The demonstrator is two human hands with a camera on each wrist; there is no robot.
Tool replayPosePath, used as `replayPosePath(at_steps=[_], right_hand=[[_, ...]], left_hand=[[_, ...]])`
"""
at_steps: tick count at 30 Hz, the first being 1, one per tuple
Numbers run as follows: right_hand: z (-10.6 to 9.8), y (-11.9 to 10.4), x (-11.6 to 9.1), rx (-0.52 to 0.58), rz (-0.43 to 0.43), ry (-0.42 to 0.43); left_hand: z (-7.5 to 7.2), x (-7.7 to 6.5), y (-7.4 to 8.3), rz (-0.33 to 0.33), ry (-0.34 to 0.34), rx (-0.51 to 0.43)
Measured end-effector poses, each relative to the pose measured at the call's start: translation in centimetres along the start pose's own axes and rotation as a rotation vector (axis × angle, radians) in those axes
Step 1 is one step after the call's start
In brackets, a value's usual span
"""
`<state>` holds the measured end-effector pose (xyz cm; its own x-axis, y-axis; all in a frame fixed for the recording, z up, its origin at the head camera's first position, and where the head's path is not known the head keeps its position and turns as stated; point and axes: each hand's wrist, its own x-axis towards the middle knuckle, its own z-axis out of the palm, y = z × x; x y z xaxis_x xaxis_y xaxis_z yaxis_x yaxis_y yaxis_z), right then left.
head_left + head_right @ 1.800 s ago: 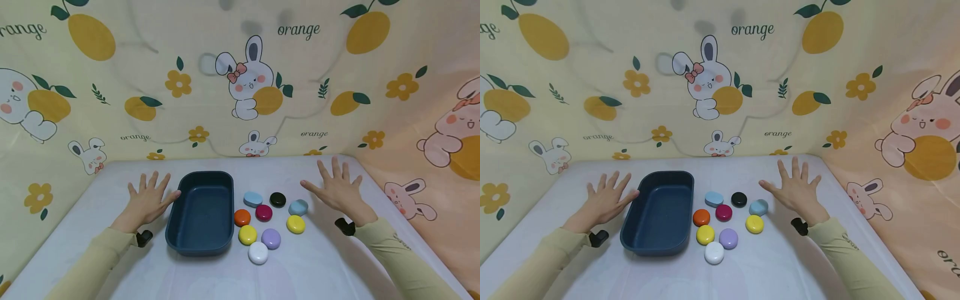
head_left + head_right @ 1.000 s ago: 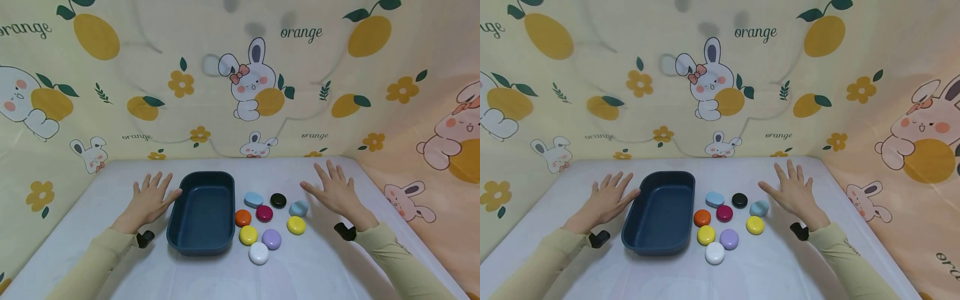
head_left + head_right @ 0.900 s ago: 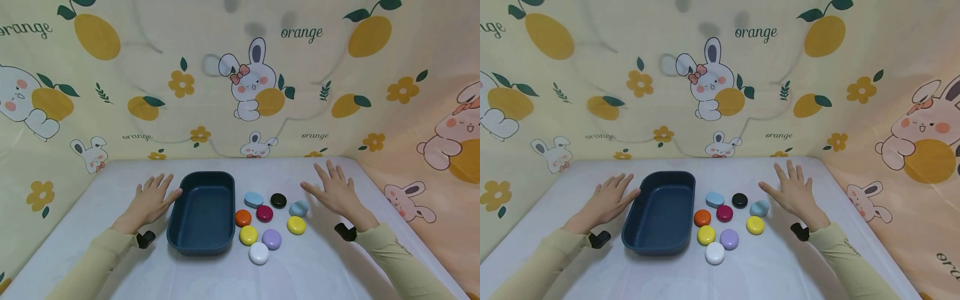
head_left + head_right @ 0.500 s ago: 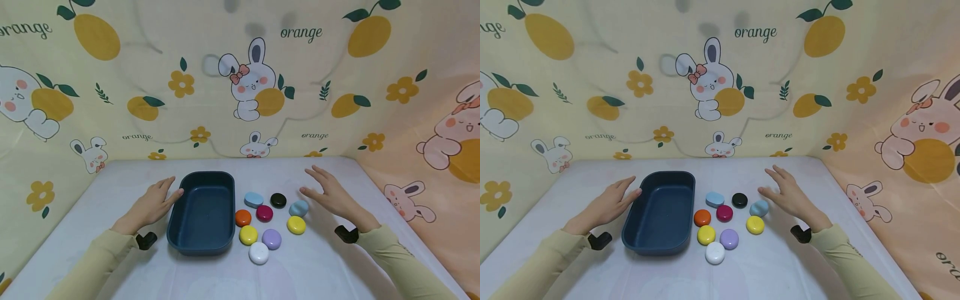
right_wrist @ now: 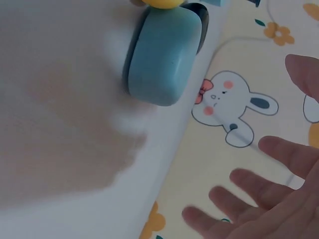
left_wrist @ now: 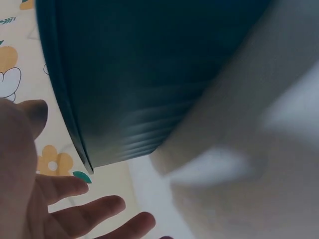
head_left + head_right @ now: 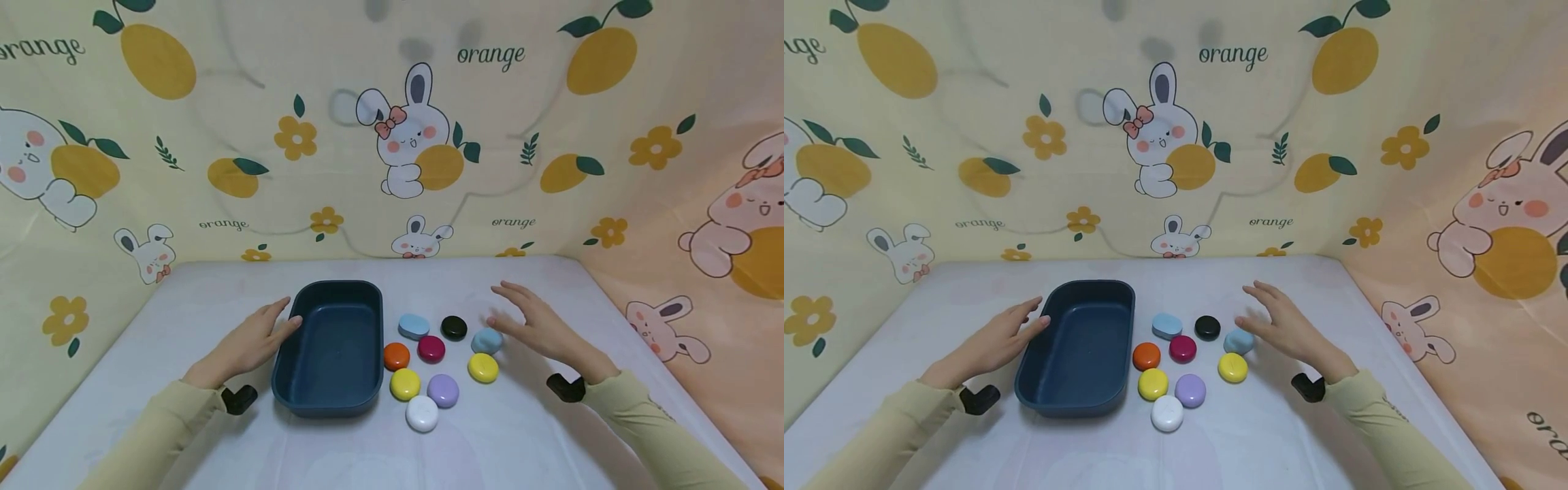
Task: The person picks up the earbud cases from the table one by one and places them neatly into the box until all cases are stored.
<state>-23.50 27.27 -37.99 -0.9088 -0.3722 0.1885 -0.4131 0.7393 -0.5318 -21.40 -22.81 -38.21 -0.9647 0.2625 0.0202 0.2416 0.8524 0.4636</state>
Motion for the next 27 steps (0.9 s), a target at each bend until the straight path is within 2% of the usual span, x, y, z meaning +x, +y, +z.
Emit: replayPosePath(at_steps=[4, 9, 21, 27], right_hand=[[0.1, 0.4, -0.1, 0.043, -0.034, 0.013], [0.1, 0.9, -0.2, 0.098, -0.025, 0.01], [0.6, 1.5, -0.6, 0.122, 0.001, -0.077], [0.7, 2.2, -0.6, 0.166, 0.052, -0.13]], left_hand=[[0.0, 0.0, 0.0, 0.005, -0.032, -0.056], [0.3, 0.1, -0.1, 0.023, -0.037, -0.117], [0.6, 0.0, -0.3, 0.049, -0.05, -0.183], [0.8, 0.0, -0.6, 0.073, -0.068, -0.203]])
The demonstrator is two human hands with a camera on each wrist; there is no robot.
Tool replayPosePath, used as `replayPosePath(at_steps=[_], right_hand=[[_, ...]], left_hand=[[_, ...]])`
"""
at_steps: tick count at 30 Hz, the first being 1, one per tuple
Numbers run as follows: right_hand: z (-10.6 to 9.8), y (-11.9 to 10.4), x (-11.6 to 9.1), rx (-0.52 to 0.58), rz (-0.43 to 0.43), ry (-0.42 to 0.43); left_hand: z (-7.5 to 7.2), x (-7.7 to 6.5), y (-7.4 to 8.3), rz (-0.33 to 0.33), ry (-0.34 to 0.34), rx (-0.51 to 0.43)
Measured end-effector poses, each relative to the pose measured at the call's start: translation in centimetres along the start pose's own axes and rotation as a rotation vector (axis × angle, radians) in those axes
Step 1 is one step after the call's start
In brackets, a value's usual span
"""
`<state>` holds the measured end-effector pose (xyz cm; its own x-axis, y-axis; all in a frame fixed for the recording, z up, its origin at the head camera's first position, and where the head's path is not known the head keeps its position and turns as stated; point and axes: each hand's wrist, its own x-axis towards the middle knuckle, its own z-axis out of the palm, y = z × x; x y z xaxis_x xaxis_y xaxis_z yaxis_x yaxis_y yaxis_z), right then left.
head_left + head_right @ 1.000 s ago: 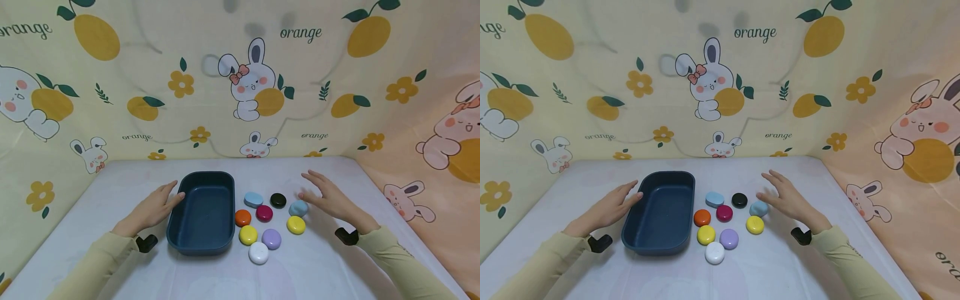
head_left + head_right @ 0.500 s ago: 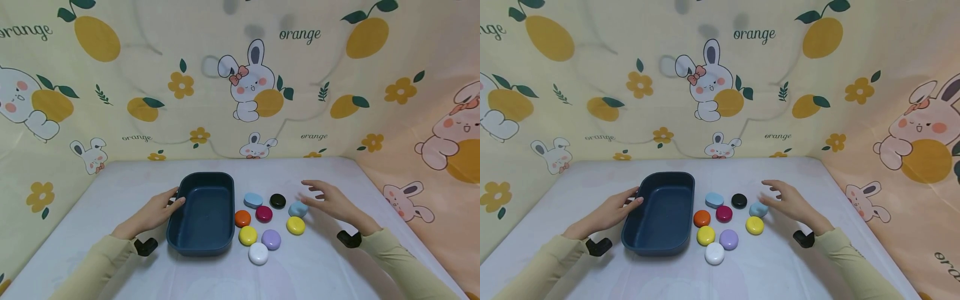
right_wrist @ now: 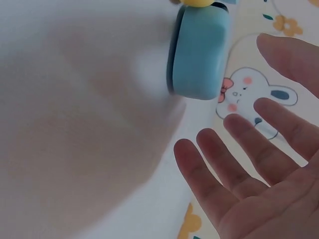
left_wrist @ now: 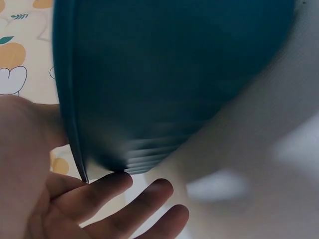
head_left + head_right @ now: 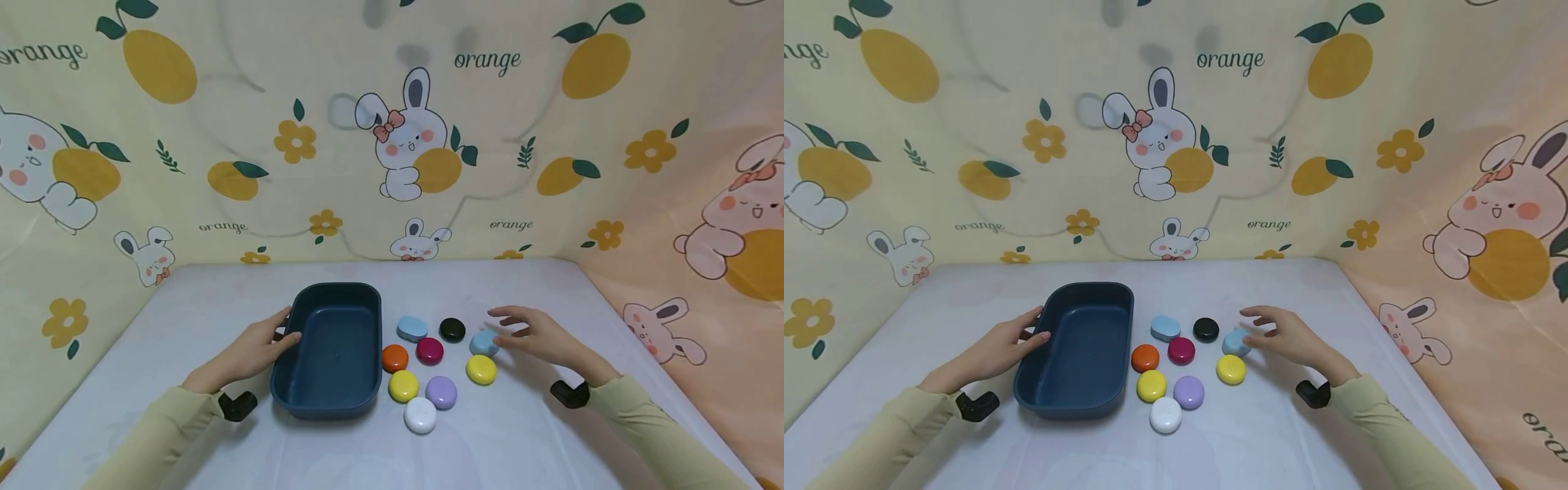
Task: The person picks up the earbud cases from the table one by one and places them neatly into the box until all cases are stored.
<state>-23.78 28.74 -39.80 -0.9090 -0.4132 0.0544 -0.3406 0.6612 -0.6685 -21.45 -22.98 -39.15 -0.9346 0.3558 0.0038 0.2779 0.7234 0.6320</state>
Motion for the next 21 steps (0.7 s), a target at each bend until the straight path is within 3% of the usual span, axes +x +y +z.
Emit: replayPosePath(at_steps=[6, 21], right_hand=[[-0.09, 0.15, 0.04, 0.027, 0.031, -0.026], [0.46, 0.05, 0.51, 0.071, 0.002, -0.091]], left_hand=[[0.05, -0.05, -0.07, 0.001, -0.012, -0.013], [0.17, -0.35, 0.18, -0.009, -0.016, -0.001]])
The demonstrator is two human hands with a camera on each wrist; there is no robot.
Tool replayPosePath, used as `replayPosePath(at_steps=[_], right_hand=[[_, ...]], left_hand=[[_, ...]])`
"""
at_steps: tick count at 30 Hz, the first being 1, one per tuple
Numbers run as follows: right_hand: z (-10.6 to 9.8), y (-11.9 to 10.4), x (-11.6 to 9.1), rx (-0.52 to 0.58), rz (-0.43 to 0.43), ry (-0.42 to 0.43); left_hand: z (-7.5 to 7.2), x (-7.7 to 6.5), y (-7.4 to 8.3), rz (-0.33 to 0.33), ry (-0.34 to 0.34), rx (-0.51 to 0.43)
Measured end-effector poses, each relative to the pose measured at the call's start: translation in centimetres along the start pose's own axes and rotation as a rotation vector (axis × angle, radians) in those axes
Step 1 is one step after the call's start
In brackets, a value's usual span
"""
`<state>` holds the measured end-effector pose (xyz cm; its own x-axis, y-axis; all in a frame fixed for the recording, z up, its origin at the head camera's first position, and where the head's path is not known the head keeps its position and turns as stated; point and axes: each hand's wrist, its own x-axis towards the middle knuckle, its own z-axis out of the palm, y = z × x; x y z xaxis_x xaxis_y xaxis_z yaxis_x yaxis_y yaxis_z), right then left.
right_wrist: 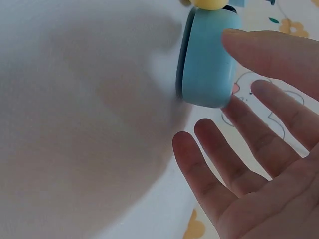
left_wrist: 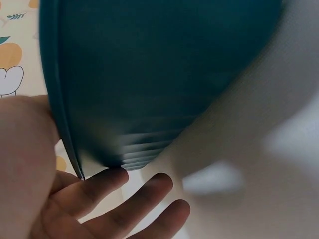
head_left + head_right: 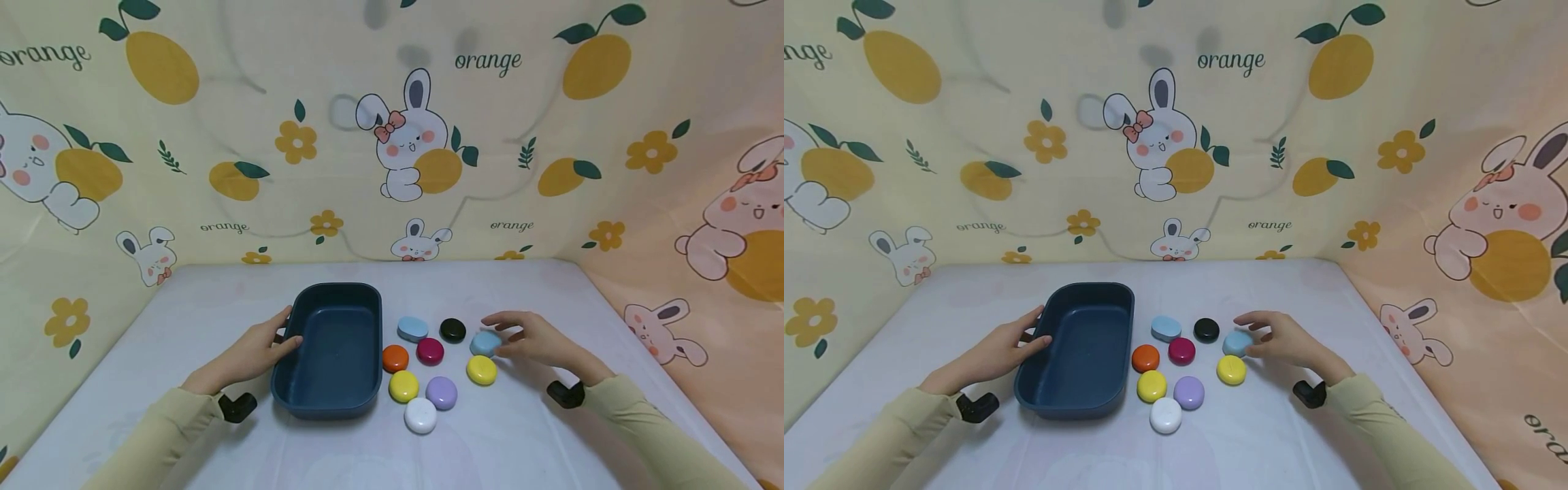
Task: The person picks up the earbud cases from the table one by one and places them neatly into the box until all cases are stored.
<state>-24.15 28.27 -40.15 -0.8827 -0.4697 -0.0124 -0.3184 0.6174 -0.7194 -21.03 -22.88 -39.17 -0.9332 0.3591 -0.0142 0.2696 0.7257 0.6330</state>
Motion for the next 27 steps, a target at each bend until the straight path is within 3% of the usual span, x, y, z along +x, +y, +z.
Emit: replayPosePath(at_steps=[7, 16, 27], right_hand=[[0.5, 0.3, 0.6, -0.025, -0.03, -0.021], [0.8, 0.1, 1.2, -0.041, 0.02, -0.006], [0.7, 0.3, 1.1, -0.038, 0.006, 0.003]], left_hand=[[0.0, 0.0, -0.1, -0.003, -0.002, -0.002], [0.0, 0.1, -0.4, -0.008, -0.003, -0.003], [-0.1, 0.1, -0.1, -0.014, -0.001, -0.003]])
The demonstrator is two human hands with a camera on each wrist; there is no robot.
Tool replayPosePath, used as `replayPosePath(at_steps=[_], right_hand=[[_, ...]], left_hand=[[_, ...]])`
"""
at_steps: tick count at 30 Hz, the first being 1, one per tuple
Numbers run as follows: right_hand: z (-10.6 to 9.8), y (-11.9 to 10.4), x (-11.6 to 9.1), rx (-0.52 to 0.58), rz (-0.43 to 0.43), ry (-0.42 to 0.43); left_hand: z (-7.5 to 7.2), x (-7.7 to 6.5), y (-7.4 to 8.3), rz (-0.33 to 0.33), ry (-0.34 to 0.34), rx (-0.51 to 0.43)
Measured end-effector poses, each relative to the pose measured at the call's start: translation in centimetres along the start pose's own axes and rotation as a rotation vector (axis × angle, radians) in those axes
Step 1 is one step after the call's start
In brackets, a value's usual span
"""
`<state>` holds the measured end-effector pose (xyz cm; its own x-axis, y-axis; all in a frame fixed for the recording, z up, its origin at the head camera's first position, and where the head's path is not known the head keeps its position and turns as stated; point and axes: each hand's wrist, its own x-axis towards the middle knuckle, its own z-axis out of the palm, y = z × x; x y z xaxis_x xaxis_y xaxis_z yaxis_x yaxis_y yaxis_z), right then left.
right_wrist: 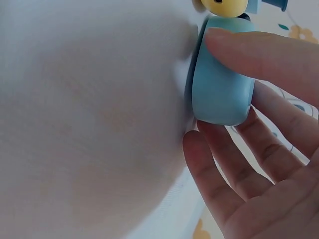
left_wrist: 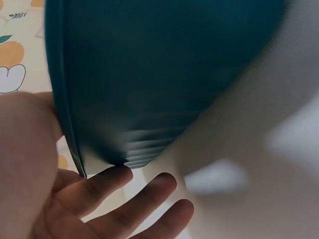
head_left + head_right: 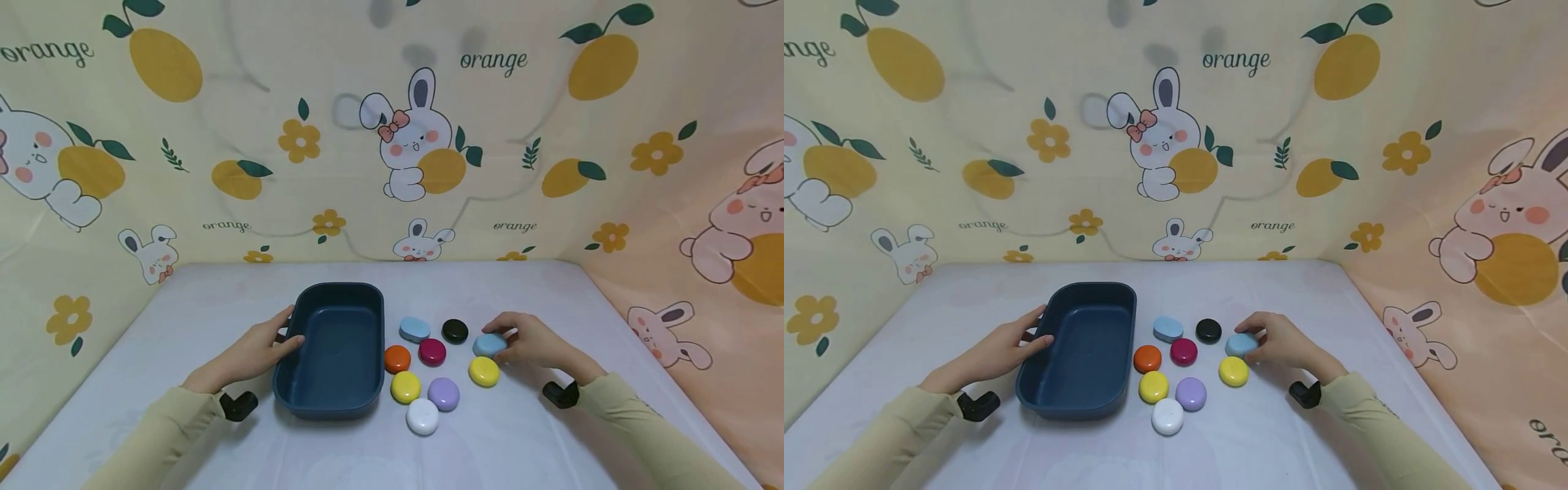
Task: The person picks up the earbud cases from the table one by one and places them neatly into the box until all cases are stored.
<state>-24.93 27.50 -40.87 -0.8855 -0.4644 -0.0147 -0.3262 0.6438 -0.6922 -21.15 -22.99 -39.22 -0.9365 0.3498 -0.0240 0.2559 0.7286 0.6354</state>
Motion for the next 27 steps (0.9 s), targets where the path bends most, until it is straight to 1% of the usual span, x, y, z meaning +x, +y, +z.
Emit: replayPosePath(at_steps=[6, 12, 18, 27], right_hand=[[0.0, -0.3, 0.1, -0.064, -0.011, 0.039], [0.1, -1.2, 0.3, -0.117, -0.079, 0.086], [0.3, -3.1, 0.5, -0.127, -0.138, 0.128], [0.5, -6.4, 1.0, -0.077, -0.209, 0.152]], left_hand=[[0.0, -0.1, -0.1, -0.008, -0.013, -0.014], [0.0, -0.2, -0.3, 0.003, -0.016, -0.026], [0.0, -0.4, -0.2, -0.015, -0.033, -0.038], [-0.2, -0.4, -0.2, -0.017, -0.043, -0.035]])
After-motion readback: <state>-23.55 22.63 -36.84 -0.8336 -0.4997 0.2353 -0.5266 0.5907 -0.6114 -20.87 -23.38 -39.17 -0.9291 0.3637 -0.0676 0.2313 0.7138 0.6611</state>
